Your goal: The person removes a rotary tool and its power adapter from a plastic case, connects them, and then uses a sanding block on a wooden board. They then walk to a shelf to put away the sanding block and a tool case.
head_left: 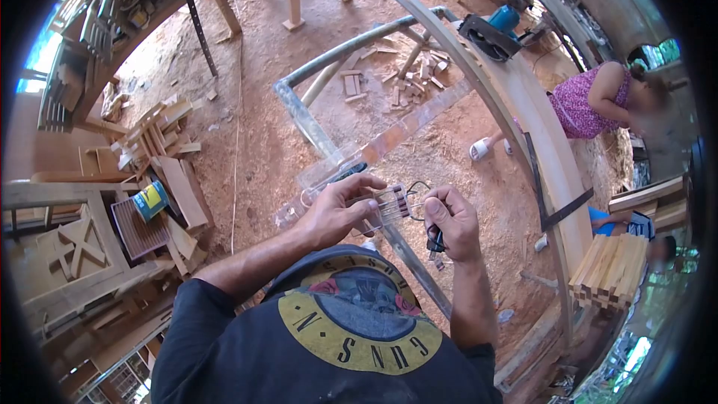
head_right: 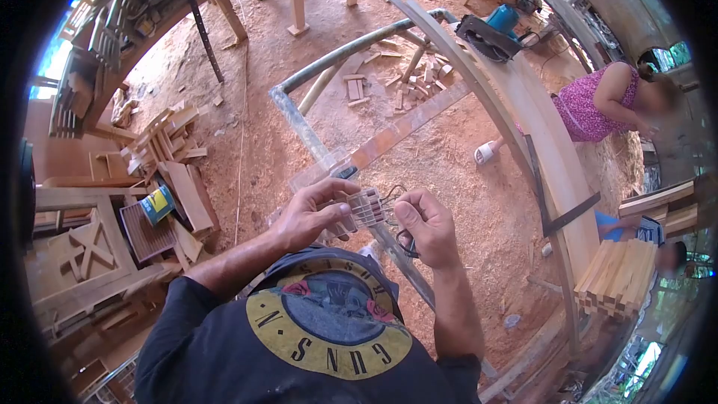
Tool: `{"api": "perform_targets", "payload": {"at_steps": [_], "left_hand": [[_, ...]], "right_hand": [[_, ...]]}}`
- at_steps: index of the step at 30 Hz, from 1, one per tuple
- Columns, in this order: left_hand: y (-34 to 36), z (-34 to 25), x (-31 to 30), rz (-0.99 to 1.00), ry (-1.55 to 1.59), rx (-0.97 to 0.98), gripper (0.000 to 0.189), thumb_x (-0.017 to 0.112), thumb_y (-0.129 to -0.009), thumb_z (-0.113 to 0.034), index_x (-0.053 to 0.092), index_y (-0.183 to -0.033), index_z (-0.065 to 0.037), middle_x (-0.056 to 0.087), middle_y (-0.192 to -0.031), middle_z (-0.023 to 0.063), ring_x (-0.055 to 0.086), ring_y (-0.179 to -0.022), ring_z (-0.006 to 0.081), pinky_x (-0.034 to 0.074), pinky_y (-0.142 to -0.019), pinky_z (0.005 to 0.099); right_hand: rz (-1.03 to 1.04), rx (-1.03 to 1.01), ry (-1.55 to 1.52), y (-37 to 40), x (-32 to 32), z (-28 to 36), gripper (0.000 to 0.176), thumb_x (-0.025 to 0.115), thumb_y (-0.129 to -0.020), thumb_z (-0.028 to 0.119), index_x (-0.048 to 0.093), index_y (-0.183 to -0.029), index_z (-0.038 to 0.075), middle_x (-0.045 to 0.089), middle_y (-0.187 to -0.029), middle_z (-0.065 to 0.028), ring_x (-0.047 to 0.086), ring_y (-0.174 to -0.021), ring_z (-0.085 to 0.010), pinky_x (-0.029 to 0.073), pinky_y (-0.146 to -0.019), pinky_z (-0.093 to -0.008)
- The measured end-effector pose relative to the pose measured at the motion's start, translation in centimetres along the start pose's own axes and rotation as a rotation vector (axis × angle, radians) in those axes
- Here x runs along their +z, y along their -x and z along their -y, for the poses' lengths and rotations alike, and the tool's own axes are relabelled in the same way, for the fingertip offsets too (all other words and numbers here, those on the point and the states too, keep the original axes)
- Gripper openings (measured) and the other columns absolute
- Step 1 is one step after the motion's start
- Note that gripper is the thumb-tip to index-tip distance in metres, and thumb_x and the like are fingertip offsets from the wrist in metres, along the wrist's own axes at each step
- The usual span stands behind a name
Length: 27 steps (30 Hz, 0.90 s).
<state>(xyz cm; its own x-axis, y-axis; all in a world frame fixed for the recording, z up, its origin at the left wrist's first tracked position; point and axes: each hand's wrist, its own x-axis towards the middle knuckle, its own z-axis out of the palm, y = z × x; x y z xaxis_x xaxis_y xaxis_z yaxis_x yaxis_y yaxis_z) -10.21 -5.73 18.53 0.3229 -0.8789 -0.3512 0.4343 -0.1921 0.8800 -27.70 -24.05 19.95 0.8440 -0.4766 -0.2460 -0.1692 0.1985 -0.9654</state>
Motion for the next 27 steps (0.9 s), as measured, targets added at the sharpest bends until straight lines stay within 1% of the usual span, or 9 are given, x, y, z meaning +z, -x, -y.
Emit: {"api": "perform_targets", "payload": {"at_steps": [2,5,8,11,14,17,23,26,27], "left_hand": [[0.1,0.0,0.0,0.002,0.014,-0.001,0.034,0.059,-0.102,-0.007,0.053,-0.135,0.000,0.067,-0.112,0.0119,0.068,-0.099,0.0184,0.062,-0.080,0.0351],[0.3,-0.1,-0.1,-0.001,0.019,-0.020,0.036,0.059,-0.102,-0.007,0.050,-0.137,-0.001,0.066,-0.112,0.0121,0.068,-0.098,0.0178,0.062,-0.079,0.0346],[0.5,-0.1,0.0,-0.027,-0.011,0.005,0.036,0.059,-0.102,-0.006,0.048,-0.136,-0.003,0.065,-0.111,0.0120,0.067,-0.098,0.0168,0.060,-0.078,0.0331],[0.2,1.0,-0.4,-0.010,-0.064,0.052,0.033,0.060,-0.103,-0.009,0.047,-0.133,-0.004,0.066,-0.112,0.0126,0.071,-0.095,0.0188,0.061,-0.075,0.0342],[0.3,1.0,-0.3,-0.014,-0.094,0.050,0.032,0.060,-0.102,-0.009,0.046,-0.130,-0.004,0.066,-0.111,0.0122,0.071,-0.094,0.0178,0.062,-0.074,0.0328],[0.4,0.5,0.0,-0.018,-0.058,0.009,0.033,0.060,-0.101,-0.004,0.047,-0.131,-0.003,0.066,-0.108,0.0106,0.066,-0.097,0.0155,0.058,-0.075,0.0315],[0.6,0.7,0.2,-0.022,-0.051,0.029,0.039,0.061,-0.100,-0.003,0.047,-0.137,-0.001,0.067,-0.111,0.0114,0.067,-0.098,0.0162,0.059,-0.077,0.0327],[0.5,0.9,0.3,-0.020,-0.033,0.051,0.042,0.061,-0.100,-0.004,0.050,-0.140,0.001,0.068,-0.115,0.0114,0.066,-0.101,0.0165,0.060,-0.081,0.0338],[0.4,1.2,0.2,-0.013,-0.050,0.052,0.042,0.061,-0.101,-0.006,0.051,-0.141,0.001,0.067,-0.118,0.0122,0.067,-0.102,0.0171,0.061,-0.082,0.0338]], "right_hand": [[-0.005,-0.030,0.023,-0.1,0.1,-0.4,0.024,0.069,-0.102,0.028,0.063,-0.099,0.005,0.059,-0.073,0.0033,0.051,-0.057,-0.0023,0.040,-0.049,-0.0185],[-0.069,-0.047,0.075,-0.1,0.5,-0.3,0.023,0.072,-0.100,0.026,0.064,-0.097,0.005,0.060,-0.073,0.0045,0.051,-0.057,-0.0013,0.039,-0.049,-0.0179],[-0.077,-0.094,0.118,-0.2,0.7,-0.9,0.021,0.074,-0.098,0.023,0.064,-0.097,0.005,0.061,-0.073,0.0050,0.050,-0.058,-0.0006,0.039,-0.050,-0.0179],[-0.115,-0.100,0.153,-0.3,1.3,-0.7,0.020,0.075,-0.098,0.022,0.066,-0.098,0.004,0.062,-0.073,0.0047,0.050,-0.060,-0.0001,0.038,-0.050,-0.0181],[-0.136,-0.108,0.174,-0.4,1.8,-0.3,0.020,0.073,-0.099,0.022,0.068,-0.100,0.003,0.064,-0.075,0.0039,0.049,-0.060,0.0000,0.037,-0.051,-0.0183],[-0.120,-0.063,0.225,-0.5,2.0,0.0,0.020,0.071,-0.101,0.021,0.069,-0.100,0.001,0.067,-0.078,0.0023,0.055,-0.063,-0.0027,0.042,-0.053,-0.0204],[-0.151,-0.142,0.411,-0.6,3.4,-0.2,0.020,0.070,-0.101,0.019,0.069,-0.097,0.000,0.072,-0.079,-0.0043,0.064,-0.069,-0.0083,0.051,-0.060,-0.0260],[-0.164,-0.254,0.449,-0.7,4.2,-0.5,0.019,0.070,-0.101,0.019,0.069,-0.097,0.000,0.071,-0.076,-0.0053,0.063,-0.068,-0.0074,0.050,-0.058,-0.0258],[-0.158,-0.246,0.447,-0.7,4.4,-0.5,0.019,0.070,-0.101,0.019,0.069,-0.098,0.001,0.071,-0.076,-0.0051,0.063,-0.068,-0.0073,0.050,-0.058,-0.0257]]}}
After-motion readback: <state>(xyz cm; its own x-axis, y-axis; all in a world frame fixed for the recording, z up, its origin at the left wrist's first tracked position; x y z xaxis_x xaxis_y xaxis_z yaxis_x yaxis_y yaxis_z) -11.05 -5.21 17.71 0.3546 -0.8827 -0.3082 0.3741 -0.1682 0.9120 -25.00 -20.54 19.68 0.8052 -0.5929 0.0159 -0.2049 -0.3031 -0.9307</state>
